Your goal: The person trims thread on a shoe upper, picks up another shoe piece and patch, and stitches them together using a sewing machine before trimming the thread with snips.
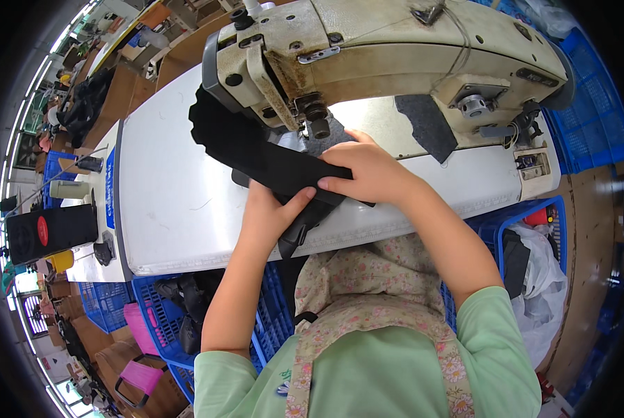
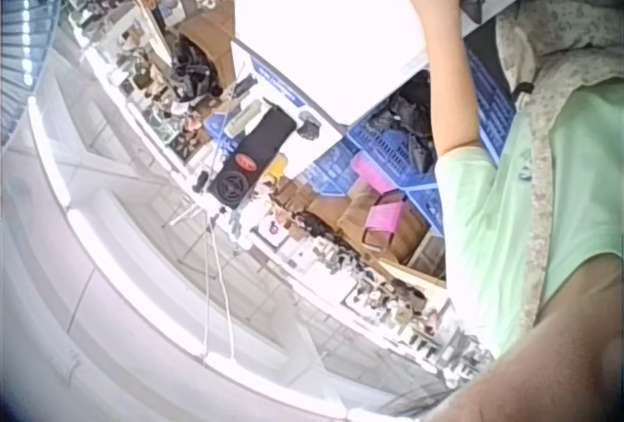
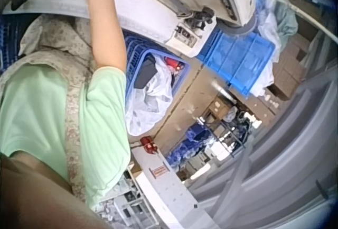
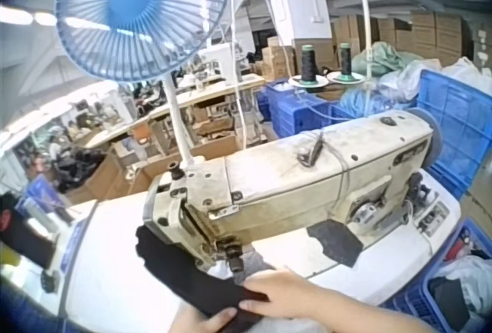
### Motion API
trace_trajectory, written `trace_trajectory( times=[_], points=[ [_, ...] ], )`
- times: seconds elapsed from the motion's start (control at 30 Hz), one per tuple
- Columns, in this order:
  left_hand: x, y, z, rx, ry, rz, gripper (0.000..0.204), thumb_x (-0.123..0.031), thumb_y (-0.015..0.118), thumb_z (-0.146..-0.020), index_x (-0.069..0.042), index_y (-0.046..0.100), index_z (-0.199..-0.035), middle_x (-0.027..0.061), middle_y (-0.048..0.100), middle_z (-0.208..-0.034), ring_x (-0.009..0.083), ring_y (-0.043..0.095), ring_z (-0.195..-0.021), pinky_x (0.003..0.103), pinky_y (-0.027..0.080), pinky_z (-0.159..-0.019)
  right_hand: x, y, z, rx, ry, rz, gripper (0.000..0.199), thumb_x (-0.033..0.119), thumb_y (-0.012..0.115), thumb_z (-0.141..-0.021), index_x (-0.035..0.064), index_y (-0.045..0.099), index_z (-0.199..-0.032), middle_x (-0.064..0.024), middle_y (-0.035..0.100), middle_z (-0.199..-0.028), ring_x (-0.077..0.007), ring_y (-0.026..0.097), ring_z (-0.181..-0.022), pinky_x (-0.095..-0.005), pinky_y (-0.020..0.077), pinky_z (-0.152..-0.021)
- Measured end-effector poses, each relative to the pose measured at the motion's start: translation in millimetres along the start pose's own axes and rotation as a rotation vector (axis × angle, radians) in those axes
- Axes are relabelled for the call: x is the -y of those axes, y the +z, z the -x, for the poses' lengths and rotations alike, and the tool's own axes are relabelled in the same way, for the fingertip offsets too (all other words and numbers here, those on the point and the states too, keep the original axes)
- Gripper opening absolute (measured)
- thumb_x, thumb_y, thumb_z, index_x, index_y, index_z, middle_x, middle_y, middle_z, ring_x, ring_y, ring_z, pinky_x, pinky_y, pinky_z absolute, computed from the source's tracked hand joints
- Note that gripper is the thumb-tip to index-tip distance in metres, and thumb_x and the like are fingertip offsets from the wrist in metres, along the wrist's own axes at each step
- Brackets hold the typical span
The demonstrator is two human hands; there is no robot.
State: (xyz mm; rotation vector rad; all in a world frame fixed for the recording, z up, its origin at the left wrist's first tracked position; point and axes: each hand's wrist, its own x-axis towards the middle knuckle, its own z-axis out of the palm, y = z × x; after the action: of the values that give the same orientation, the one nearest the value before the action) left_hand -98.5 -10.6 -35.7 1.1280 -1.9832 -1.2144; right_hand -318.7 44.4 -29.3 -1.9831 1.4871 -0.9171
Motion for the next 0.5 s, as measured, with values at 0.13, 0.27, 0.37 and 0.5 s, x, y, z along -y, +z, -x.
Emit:
trace_trajectory(
  times=[0.13, 0.27, 0.37, 0.5],
  points=[
    [-18.6, -8.4, 21.3, -0.520, 0.390, -0.485, 0.096, -0.021, 0.087, -0.064, 0.006, 0.030, -0.137, 0.0222, 0.022, -0.145, 0.0306, 0.031, -0.134, 0.043, 0.032, -0.106, 4.2, -0.6, 3.4, 0.039, 0.100, -0.085, 0.029, 0.029, 0.069, -0.083, 0.0056, 0.066, -0.099, -0.0134, 0.066, -0.087, -0.0302, 0.062, -0.086, -0.0421, 0.0421, -0.096],
    [-77.1, -37.0, 23.9, 0.026, 0.862, -0.790, 0.059, -0.027, 0.080, -0.068, 0.001, 0.060, -0.116, 0.0172, 0.061, -0.117, 0.0359, 0.055, -0.113, 0.047, 0.038, -0.103, 6.8, 3.5, -4.1, 0.061, 0.134, -0.157, 0.031, 0.027, 0.072, -0.080, 0.0026, 0.065, -0.098, -0.0158, 0.065, -0.083, -0.0323, 0.062, -0.081, -0.0396, 0.0474, -0.075],
    [-107.8, -12.0, 4.4, 0.197, 0.608, -0.973, 0.072, -0.034, 0.080, -0.065, 0.002, 0.056, -0.122, 0.0180, 0.058, -0.125, 0.0320, 0.052, -0.120, 0.045, 0.036, -0.106, 1.0, 5.0, -3.8, 0.012, 0.115, -0.161, 0.035, 0.033, 0.070, -0.078, 0.0009, 0.065, -0.091, -0.0198, 0.065, -0.087, -0.0382, 0.063, -0.085, -0.0443, 0.0482, -0.074],
    [-91.1, 1.5, 0.6, 0.291, 0.478, -1.278, 0.099, -0.046, 0.083, -0.057, 0.004, 0.045, -0.133, 0.0196, 0.056, -0.124, 0.0306, 0.051, -0.120, 0.042, 0.035, -0.107, -3.2, 2.8, -6.4, 0.063, 0.074, -0.112, 0.035, 0.033, 0.070, -0.078, 0.0018, 0.067, -0.093, -0.0198, 0.065, -0.087, -0.0381, 0.063, -0.085, -0.0436, 0.0488, -0.075]
  ],
)
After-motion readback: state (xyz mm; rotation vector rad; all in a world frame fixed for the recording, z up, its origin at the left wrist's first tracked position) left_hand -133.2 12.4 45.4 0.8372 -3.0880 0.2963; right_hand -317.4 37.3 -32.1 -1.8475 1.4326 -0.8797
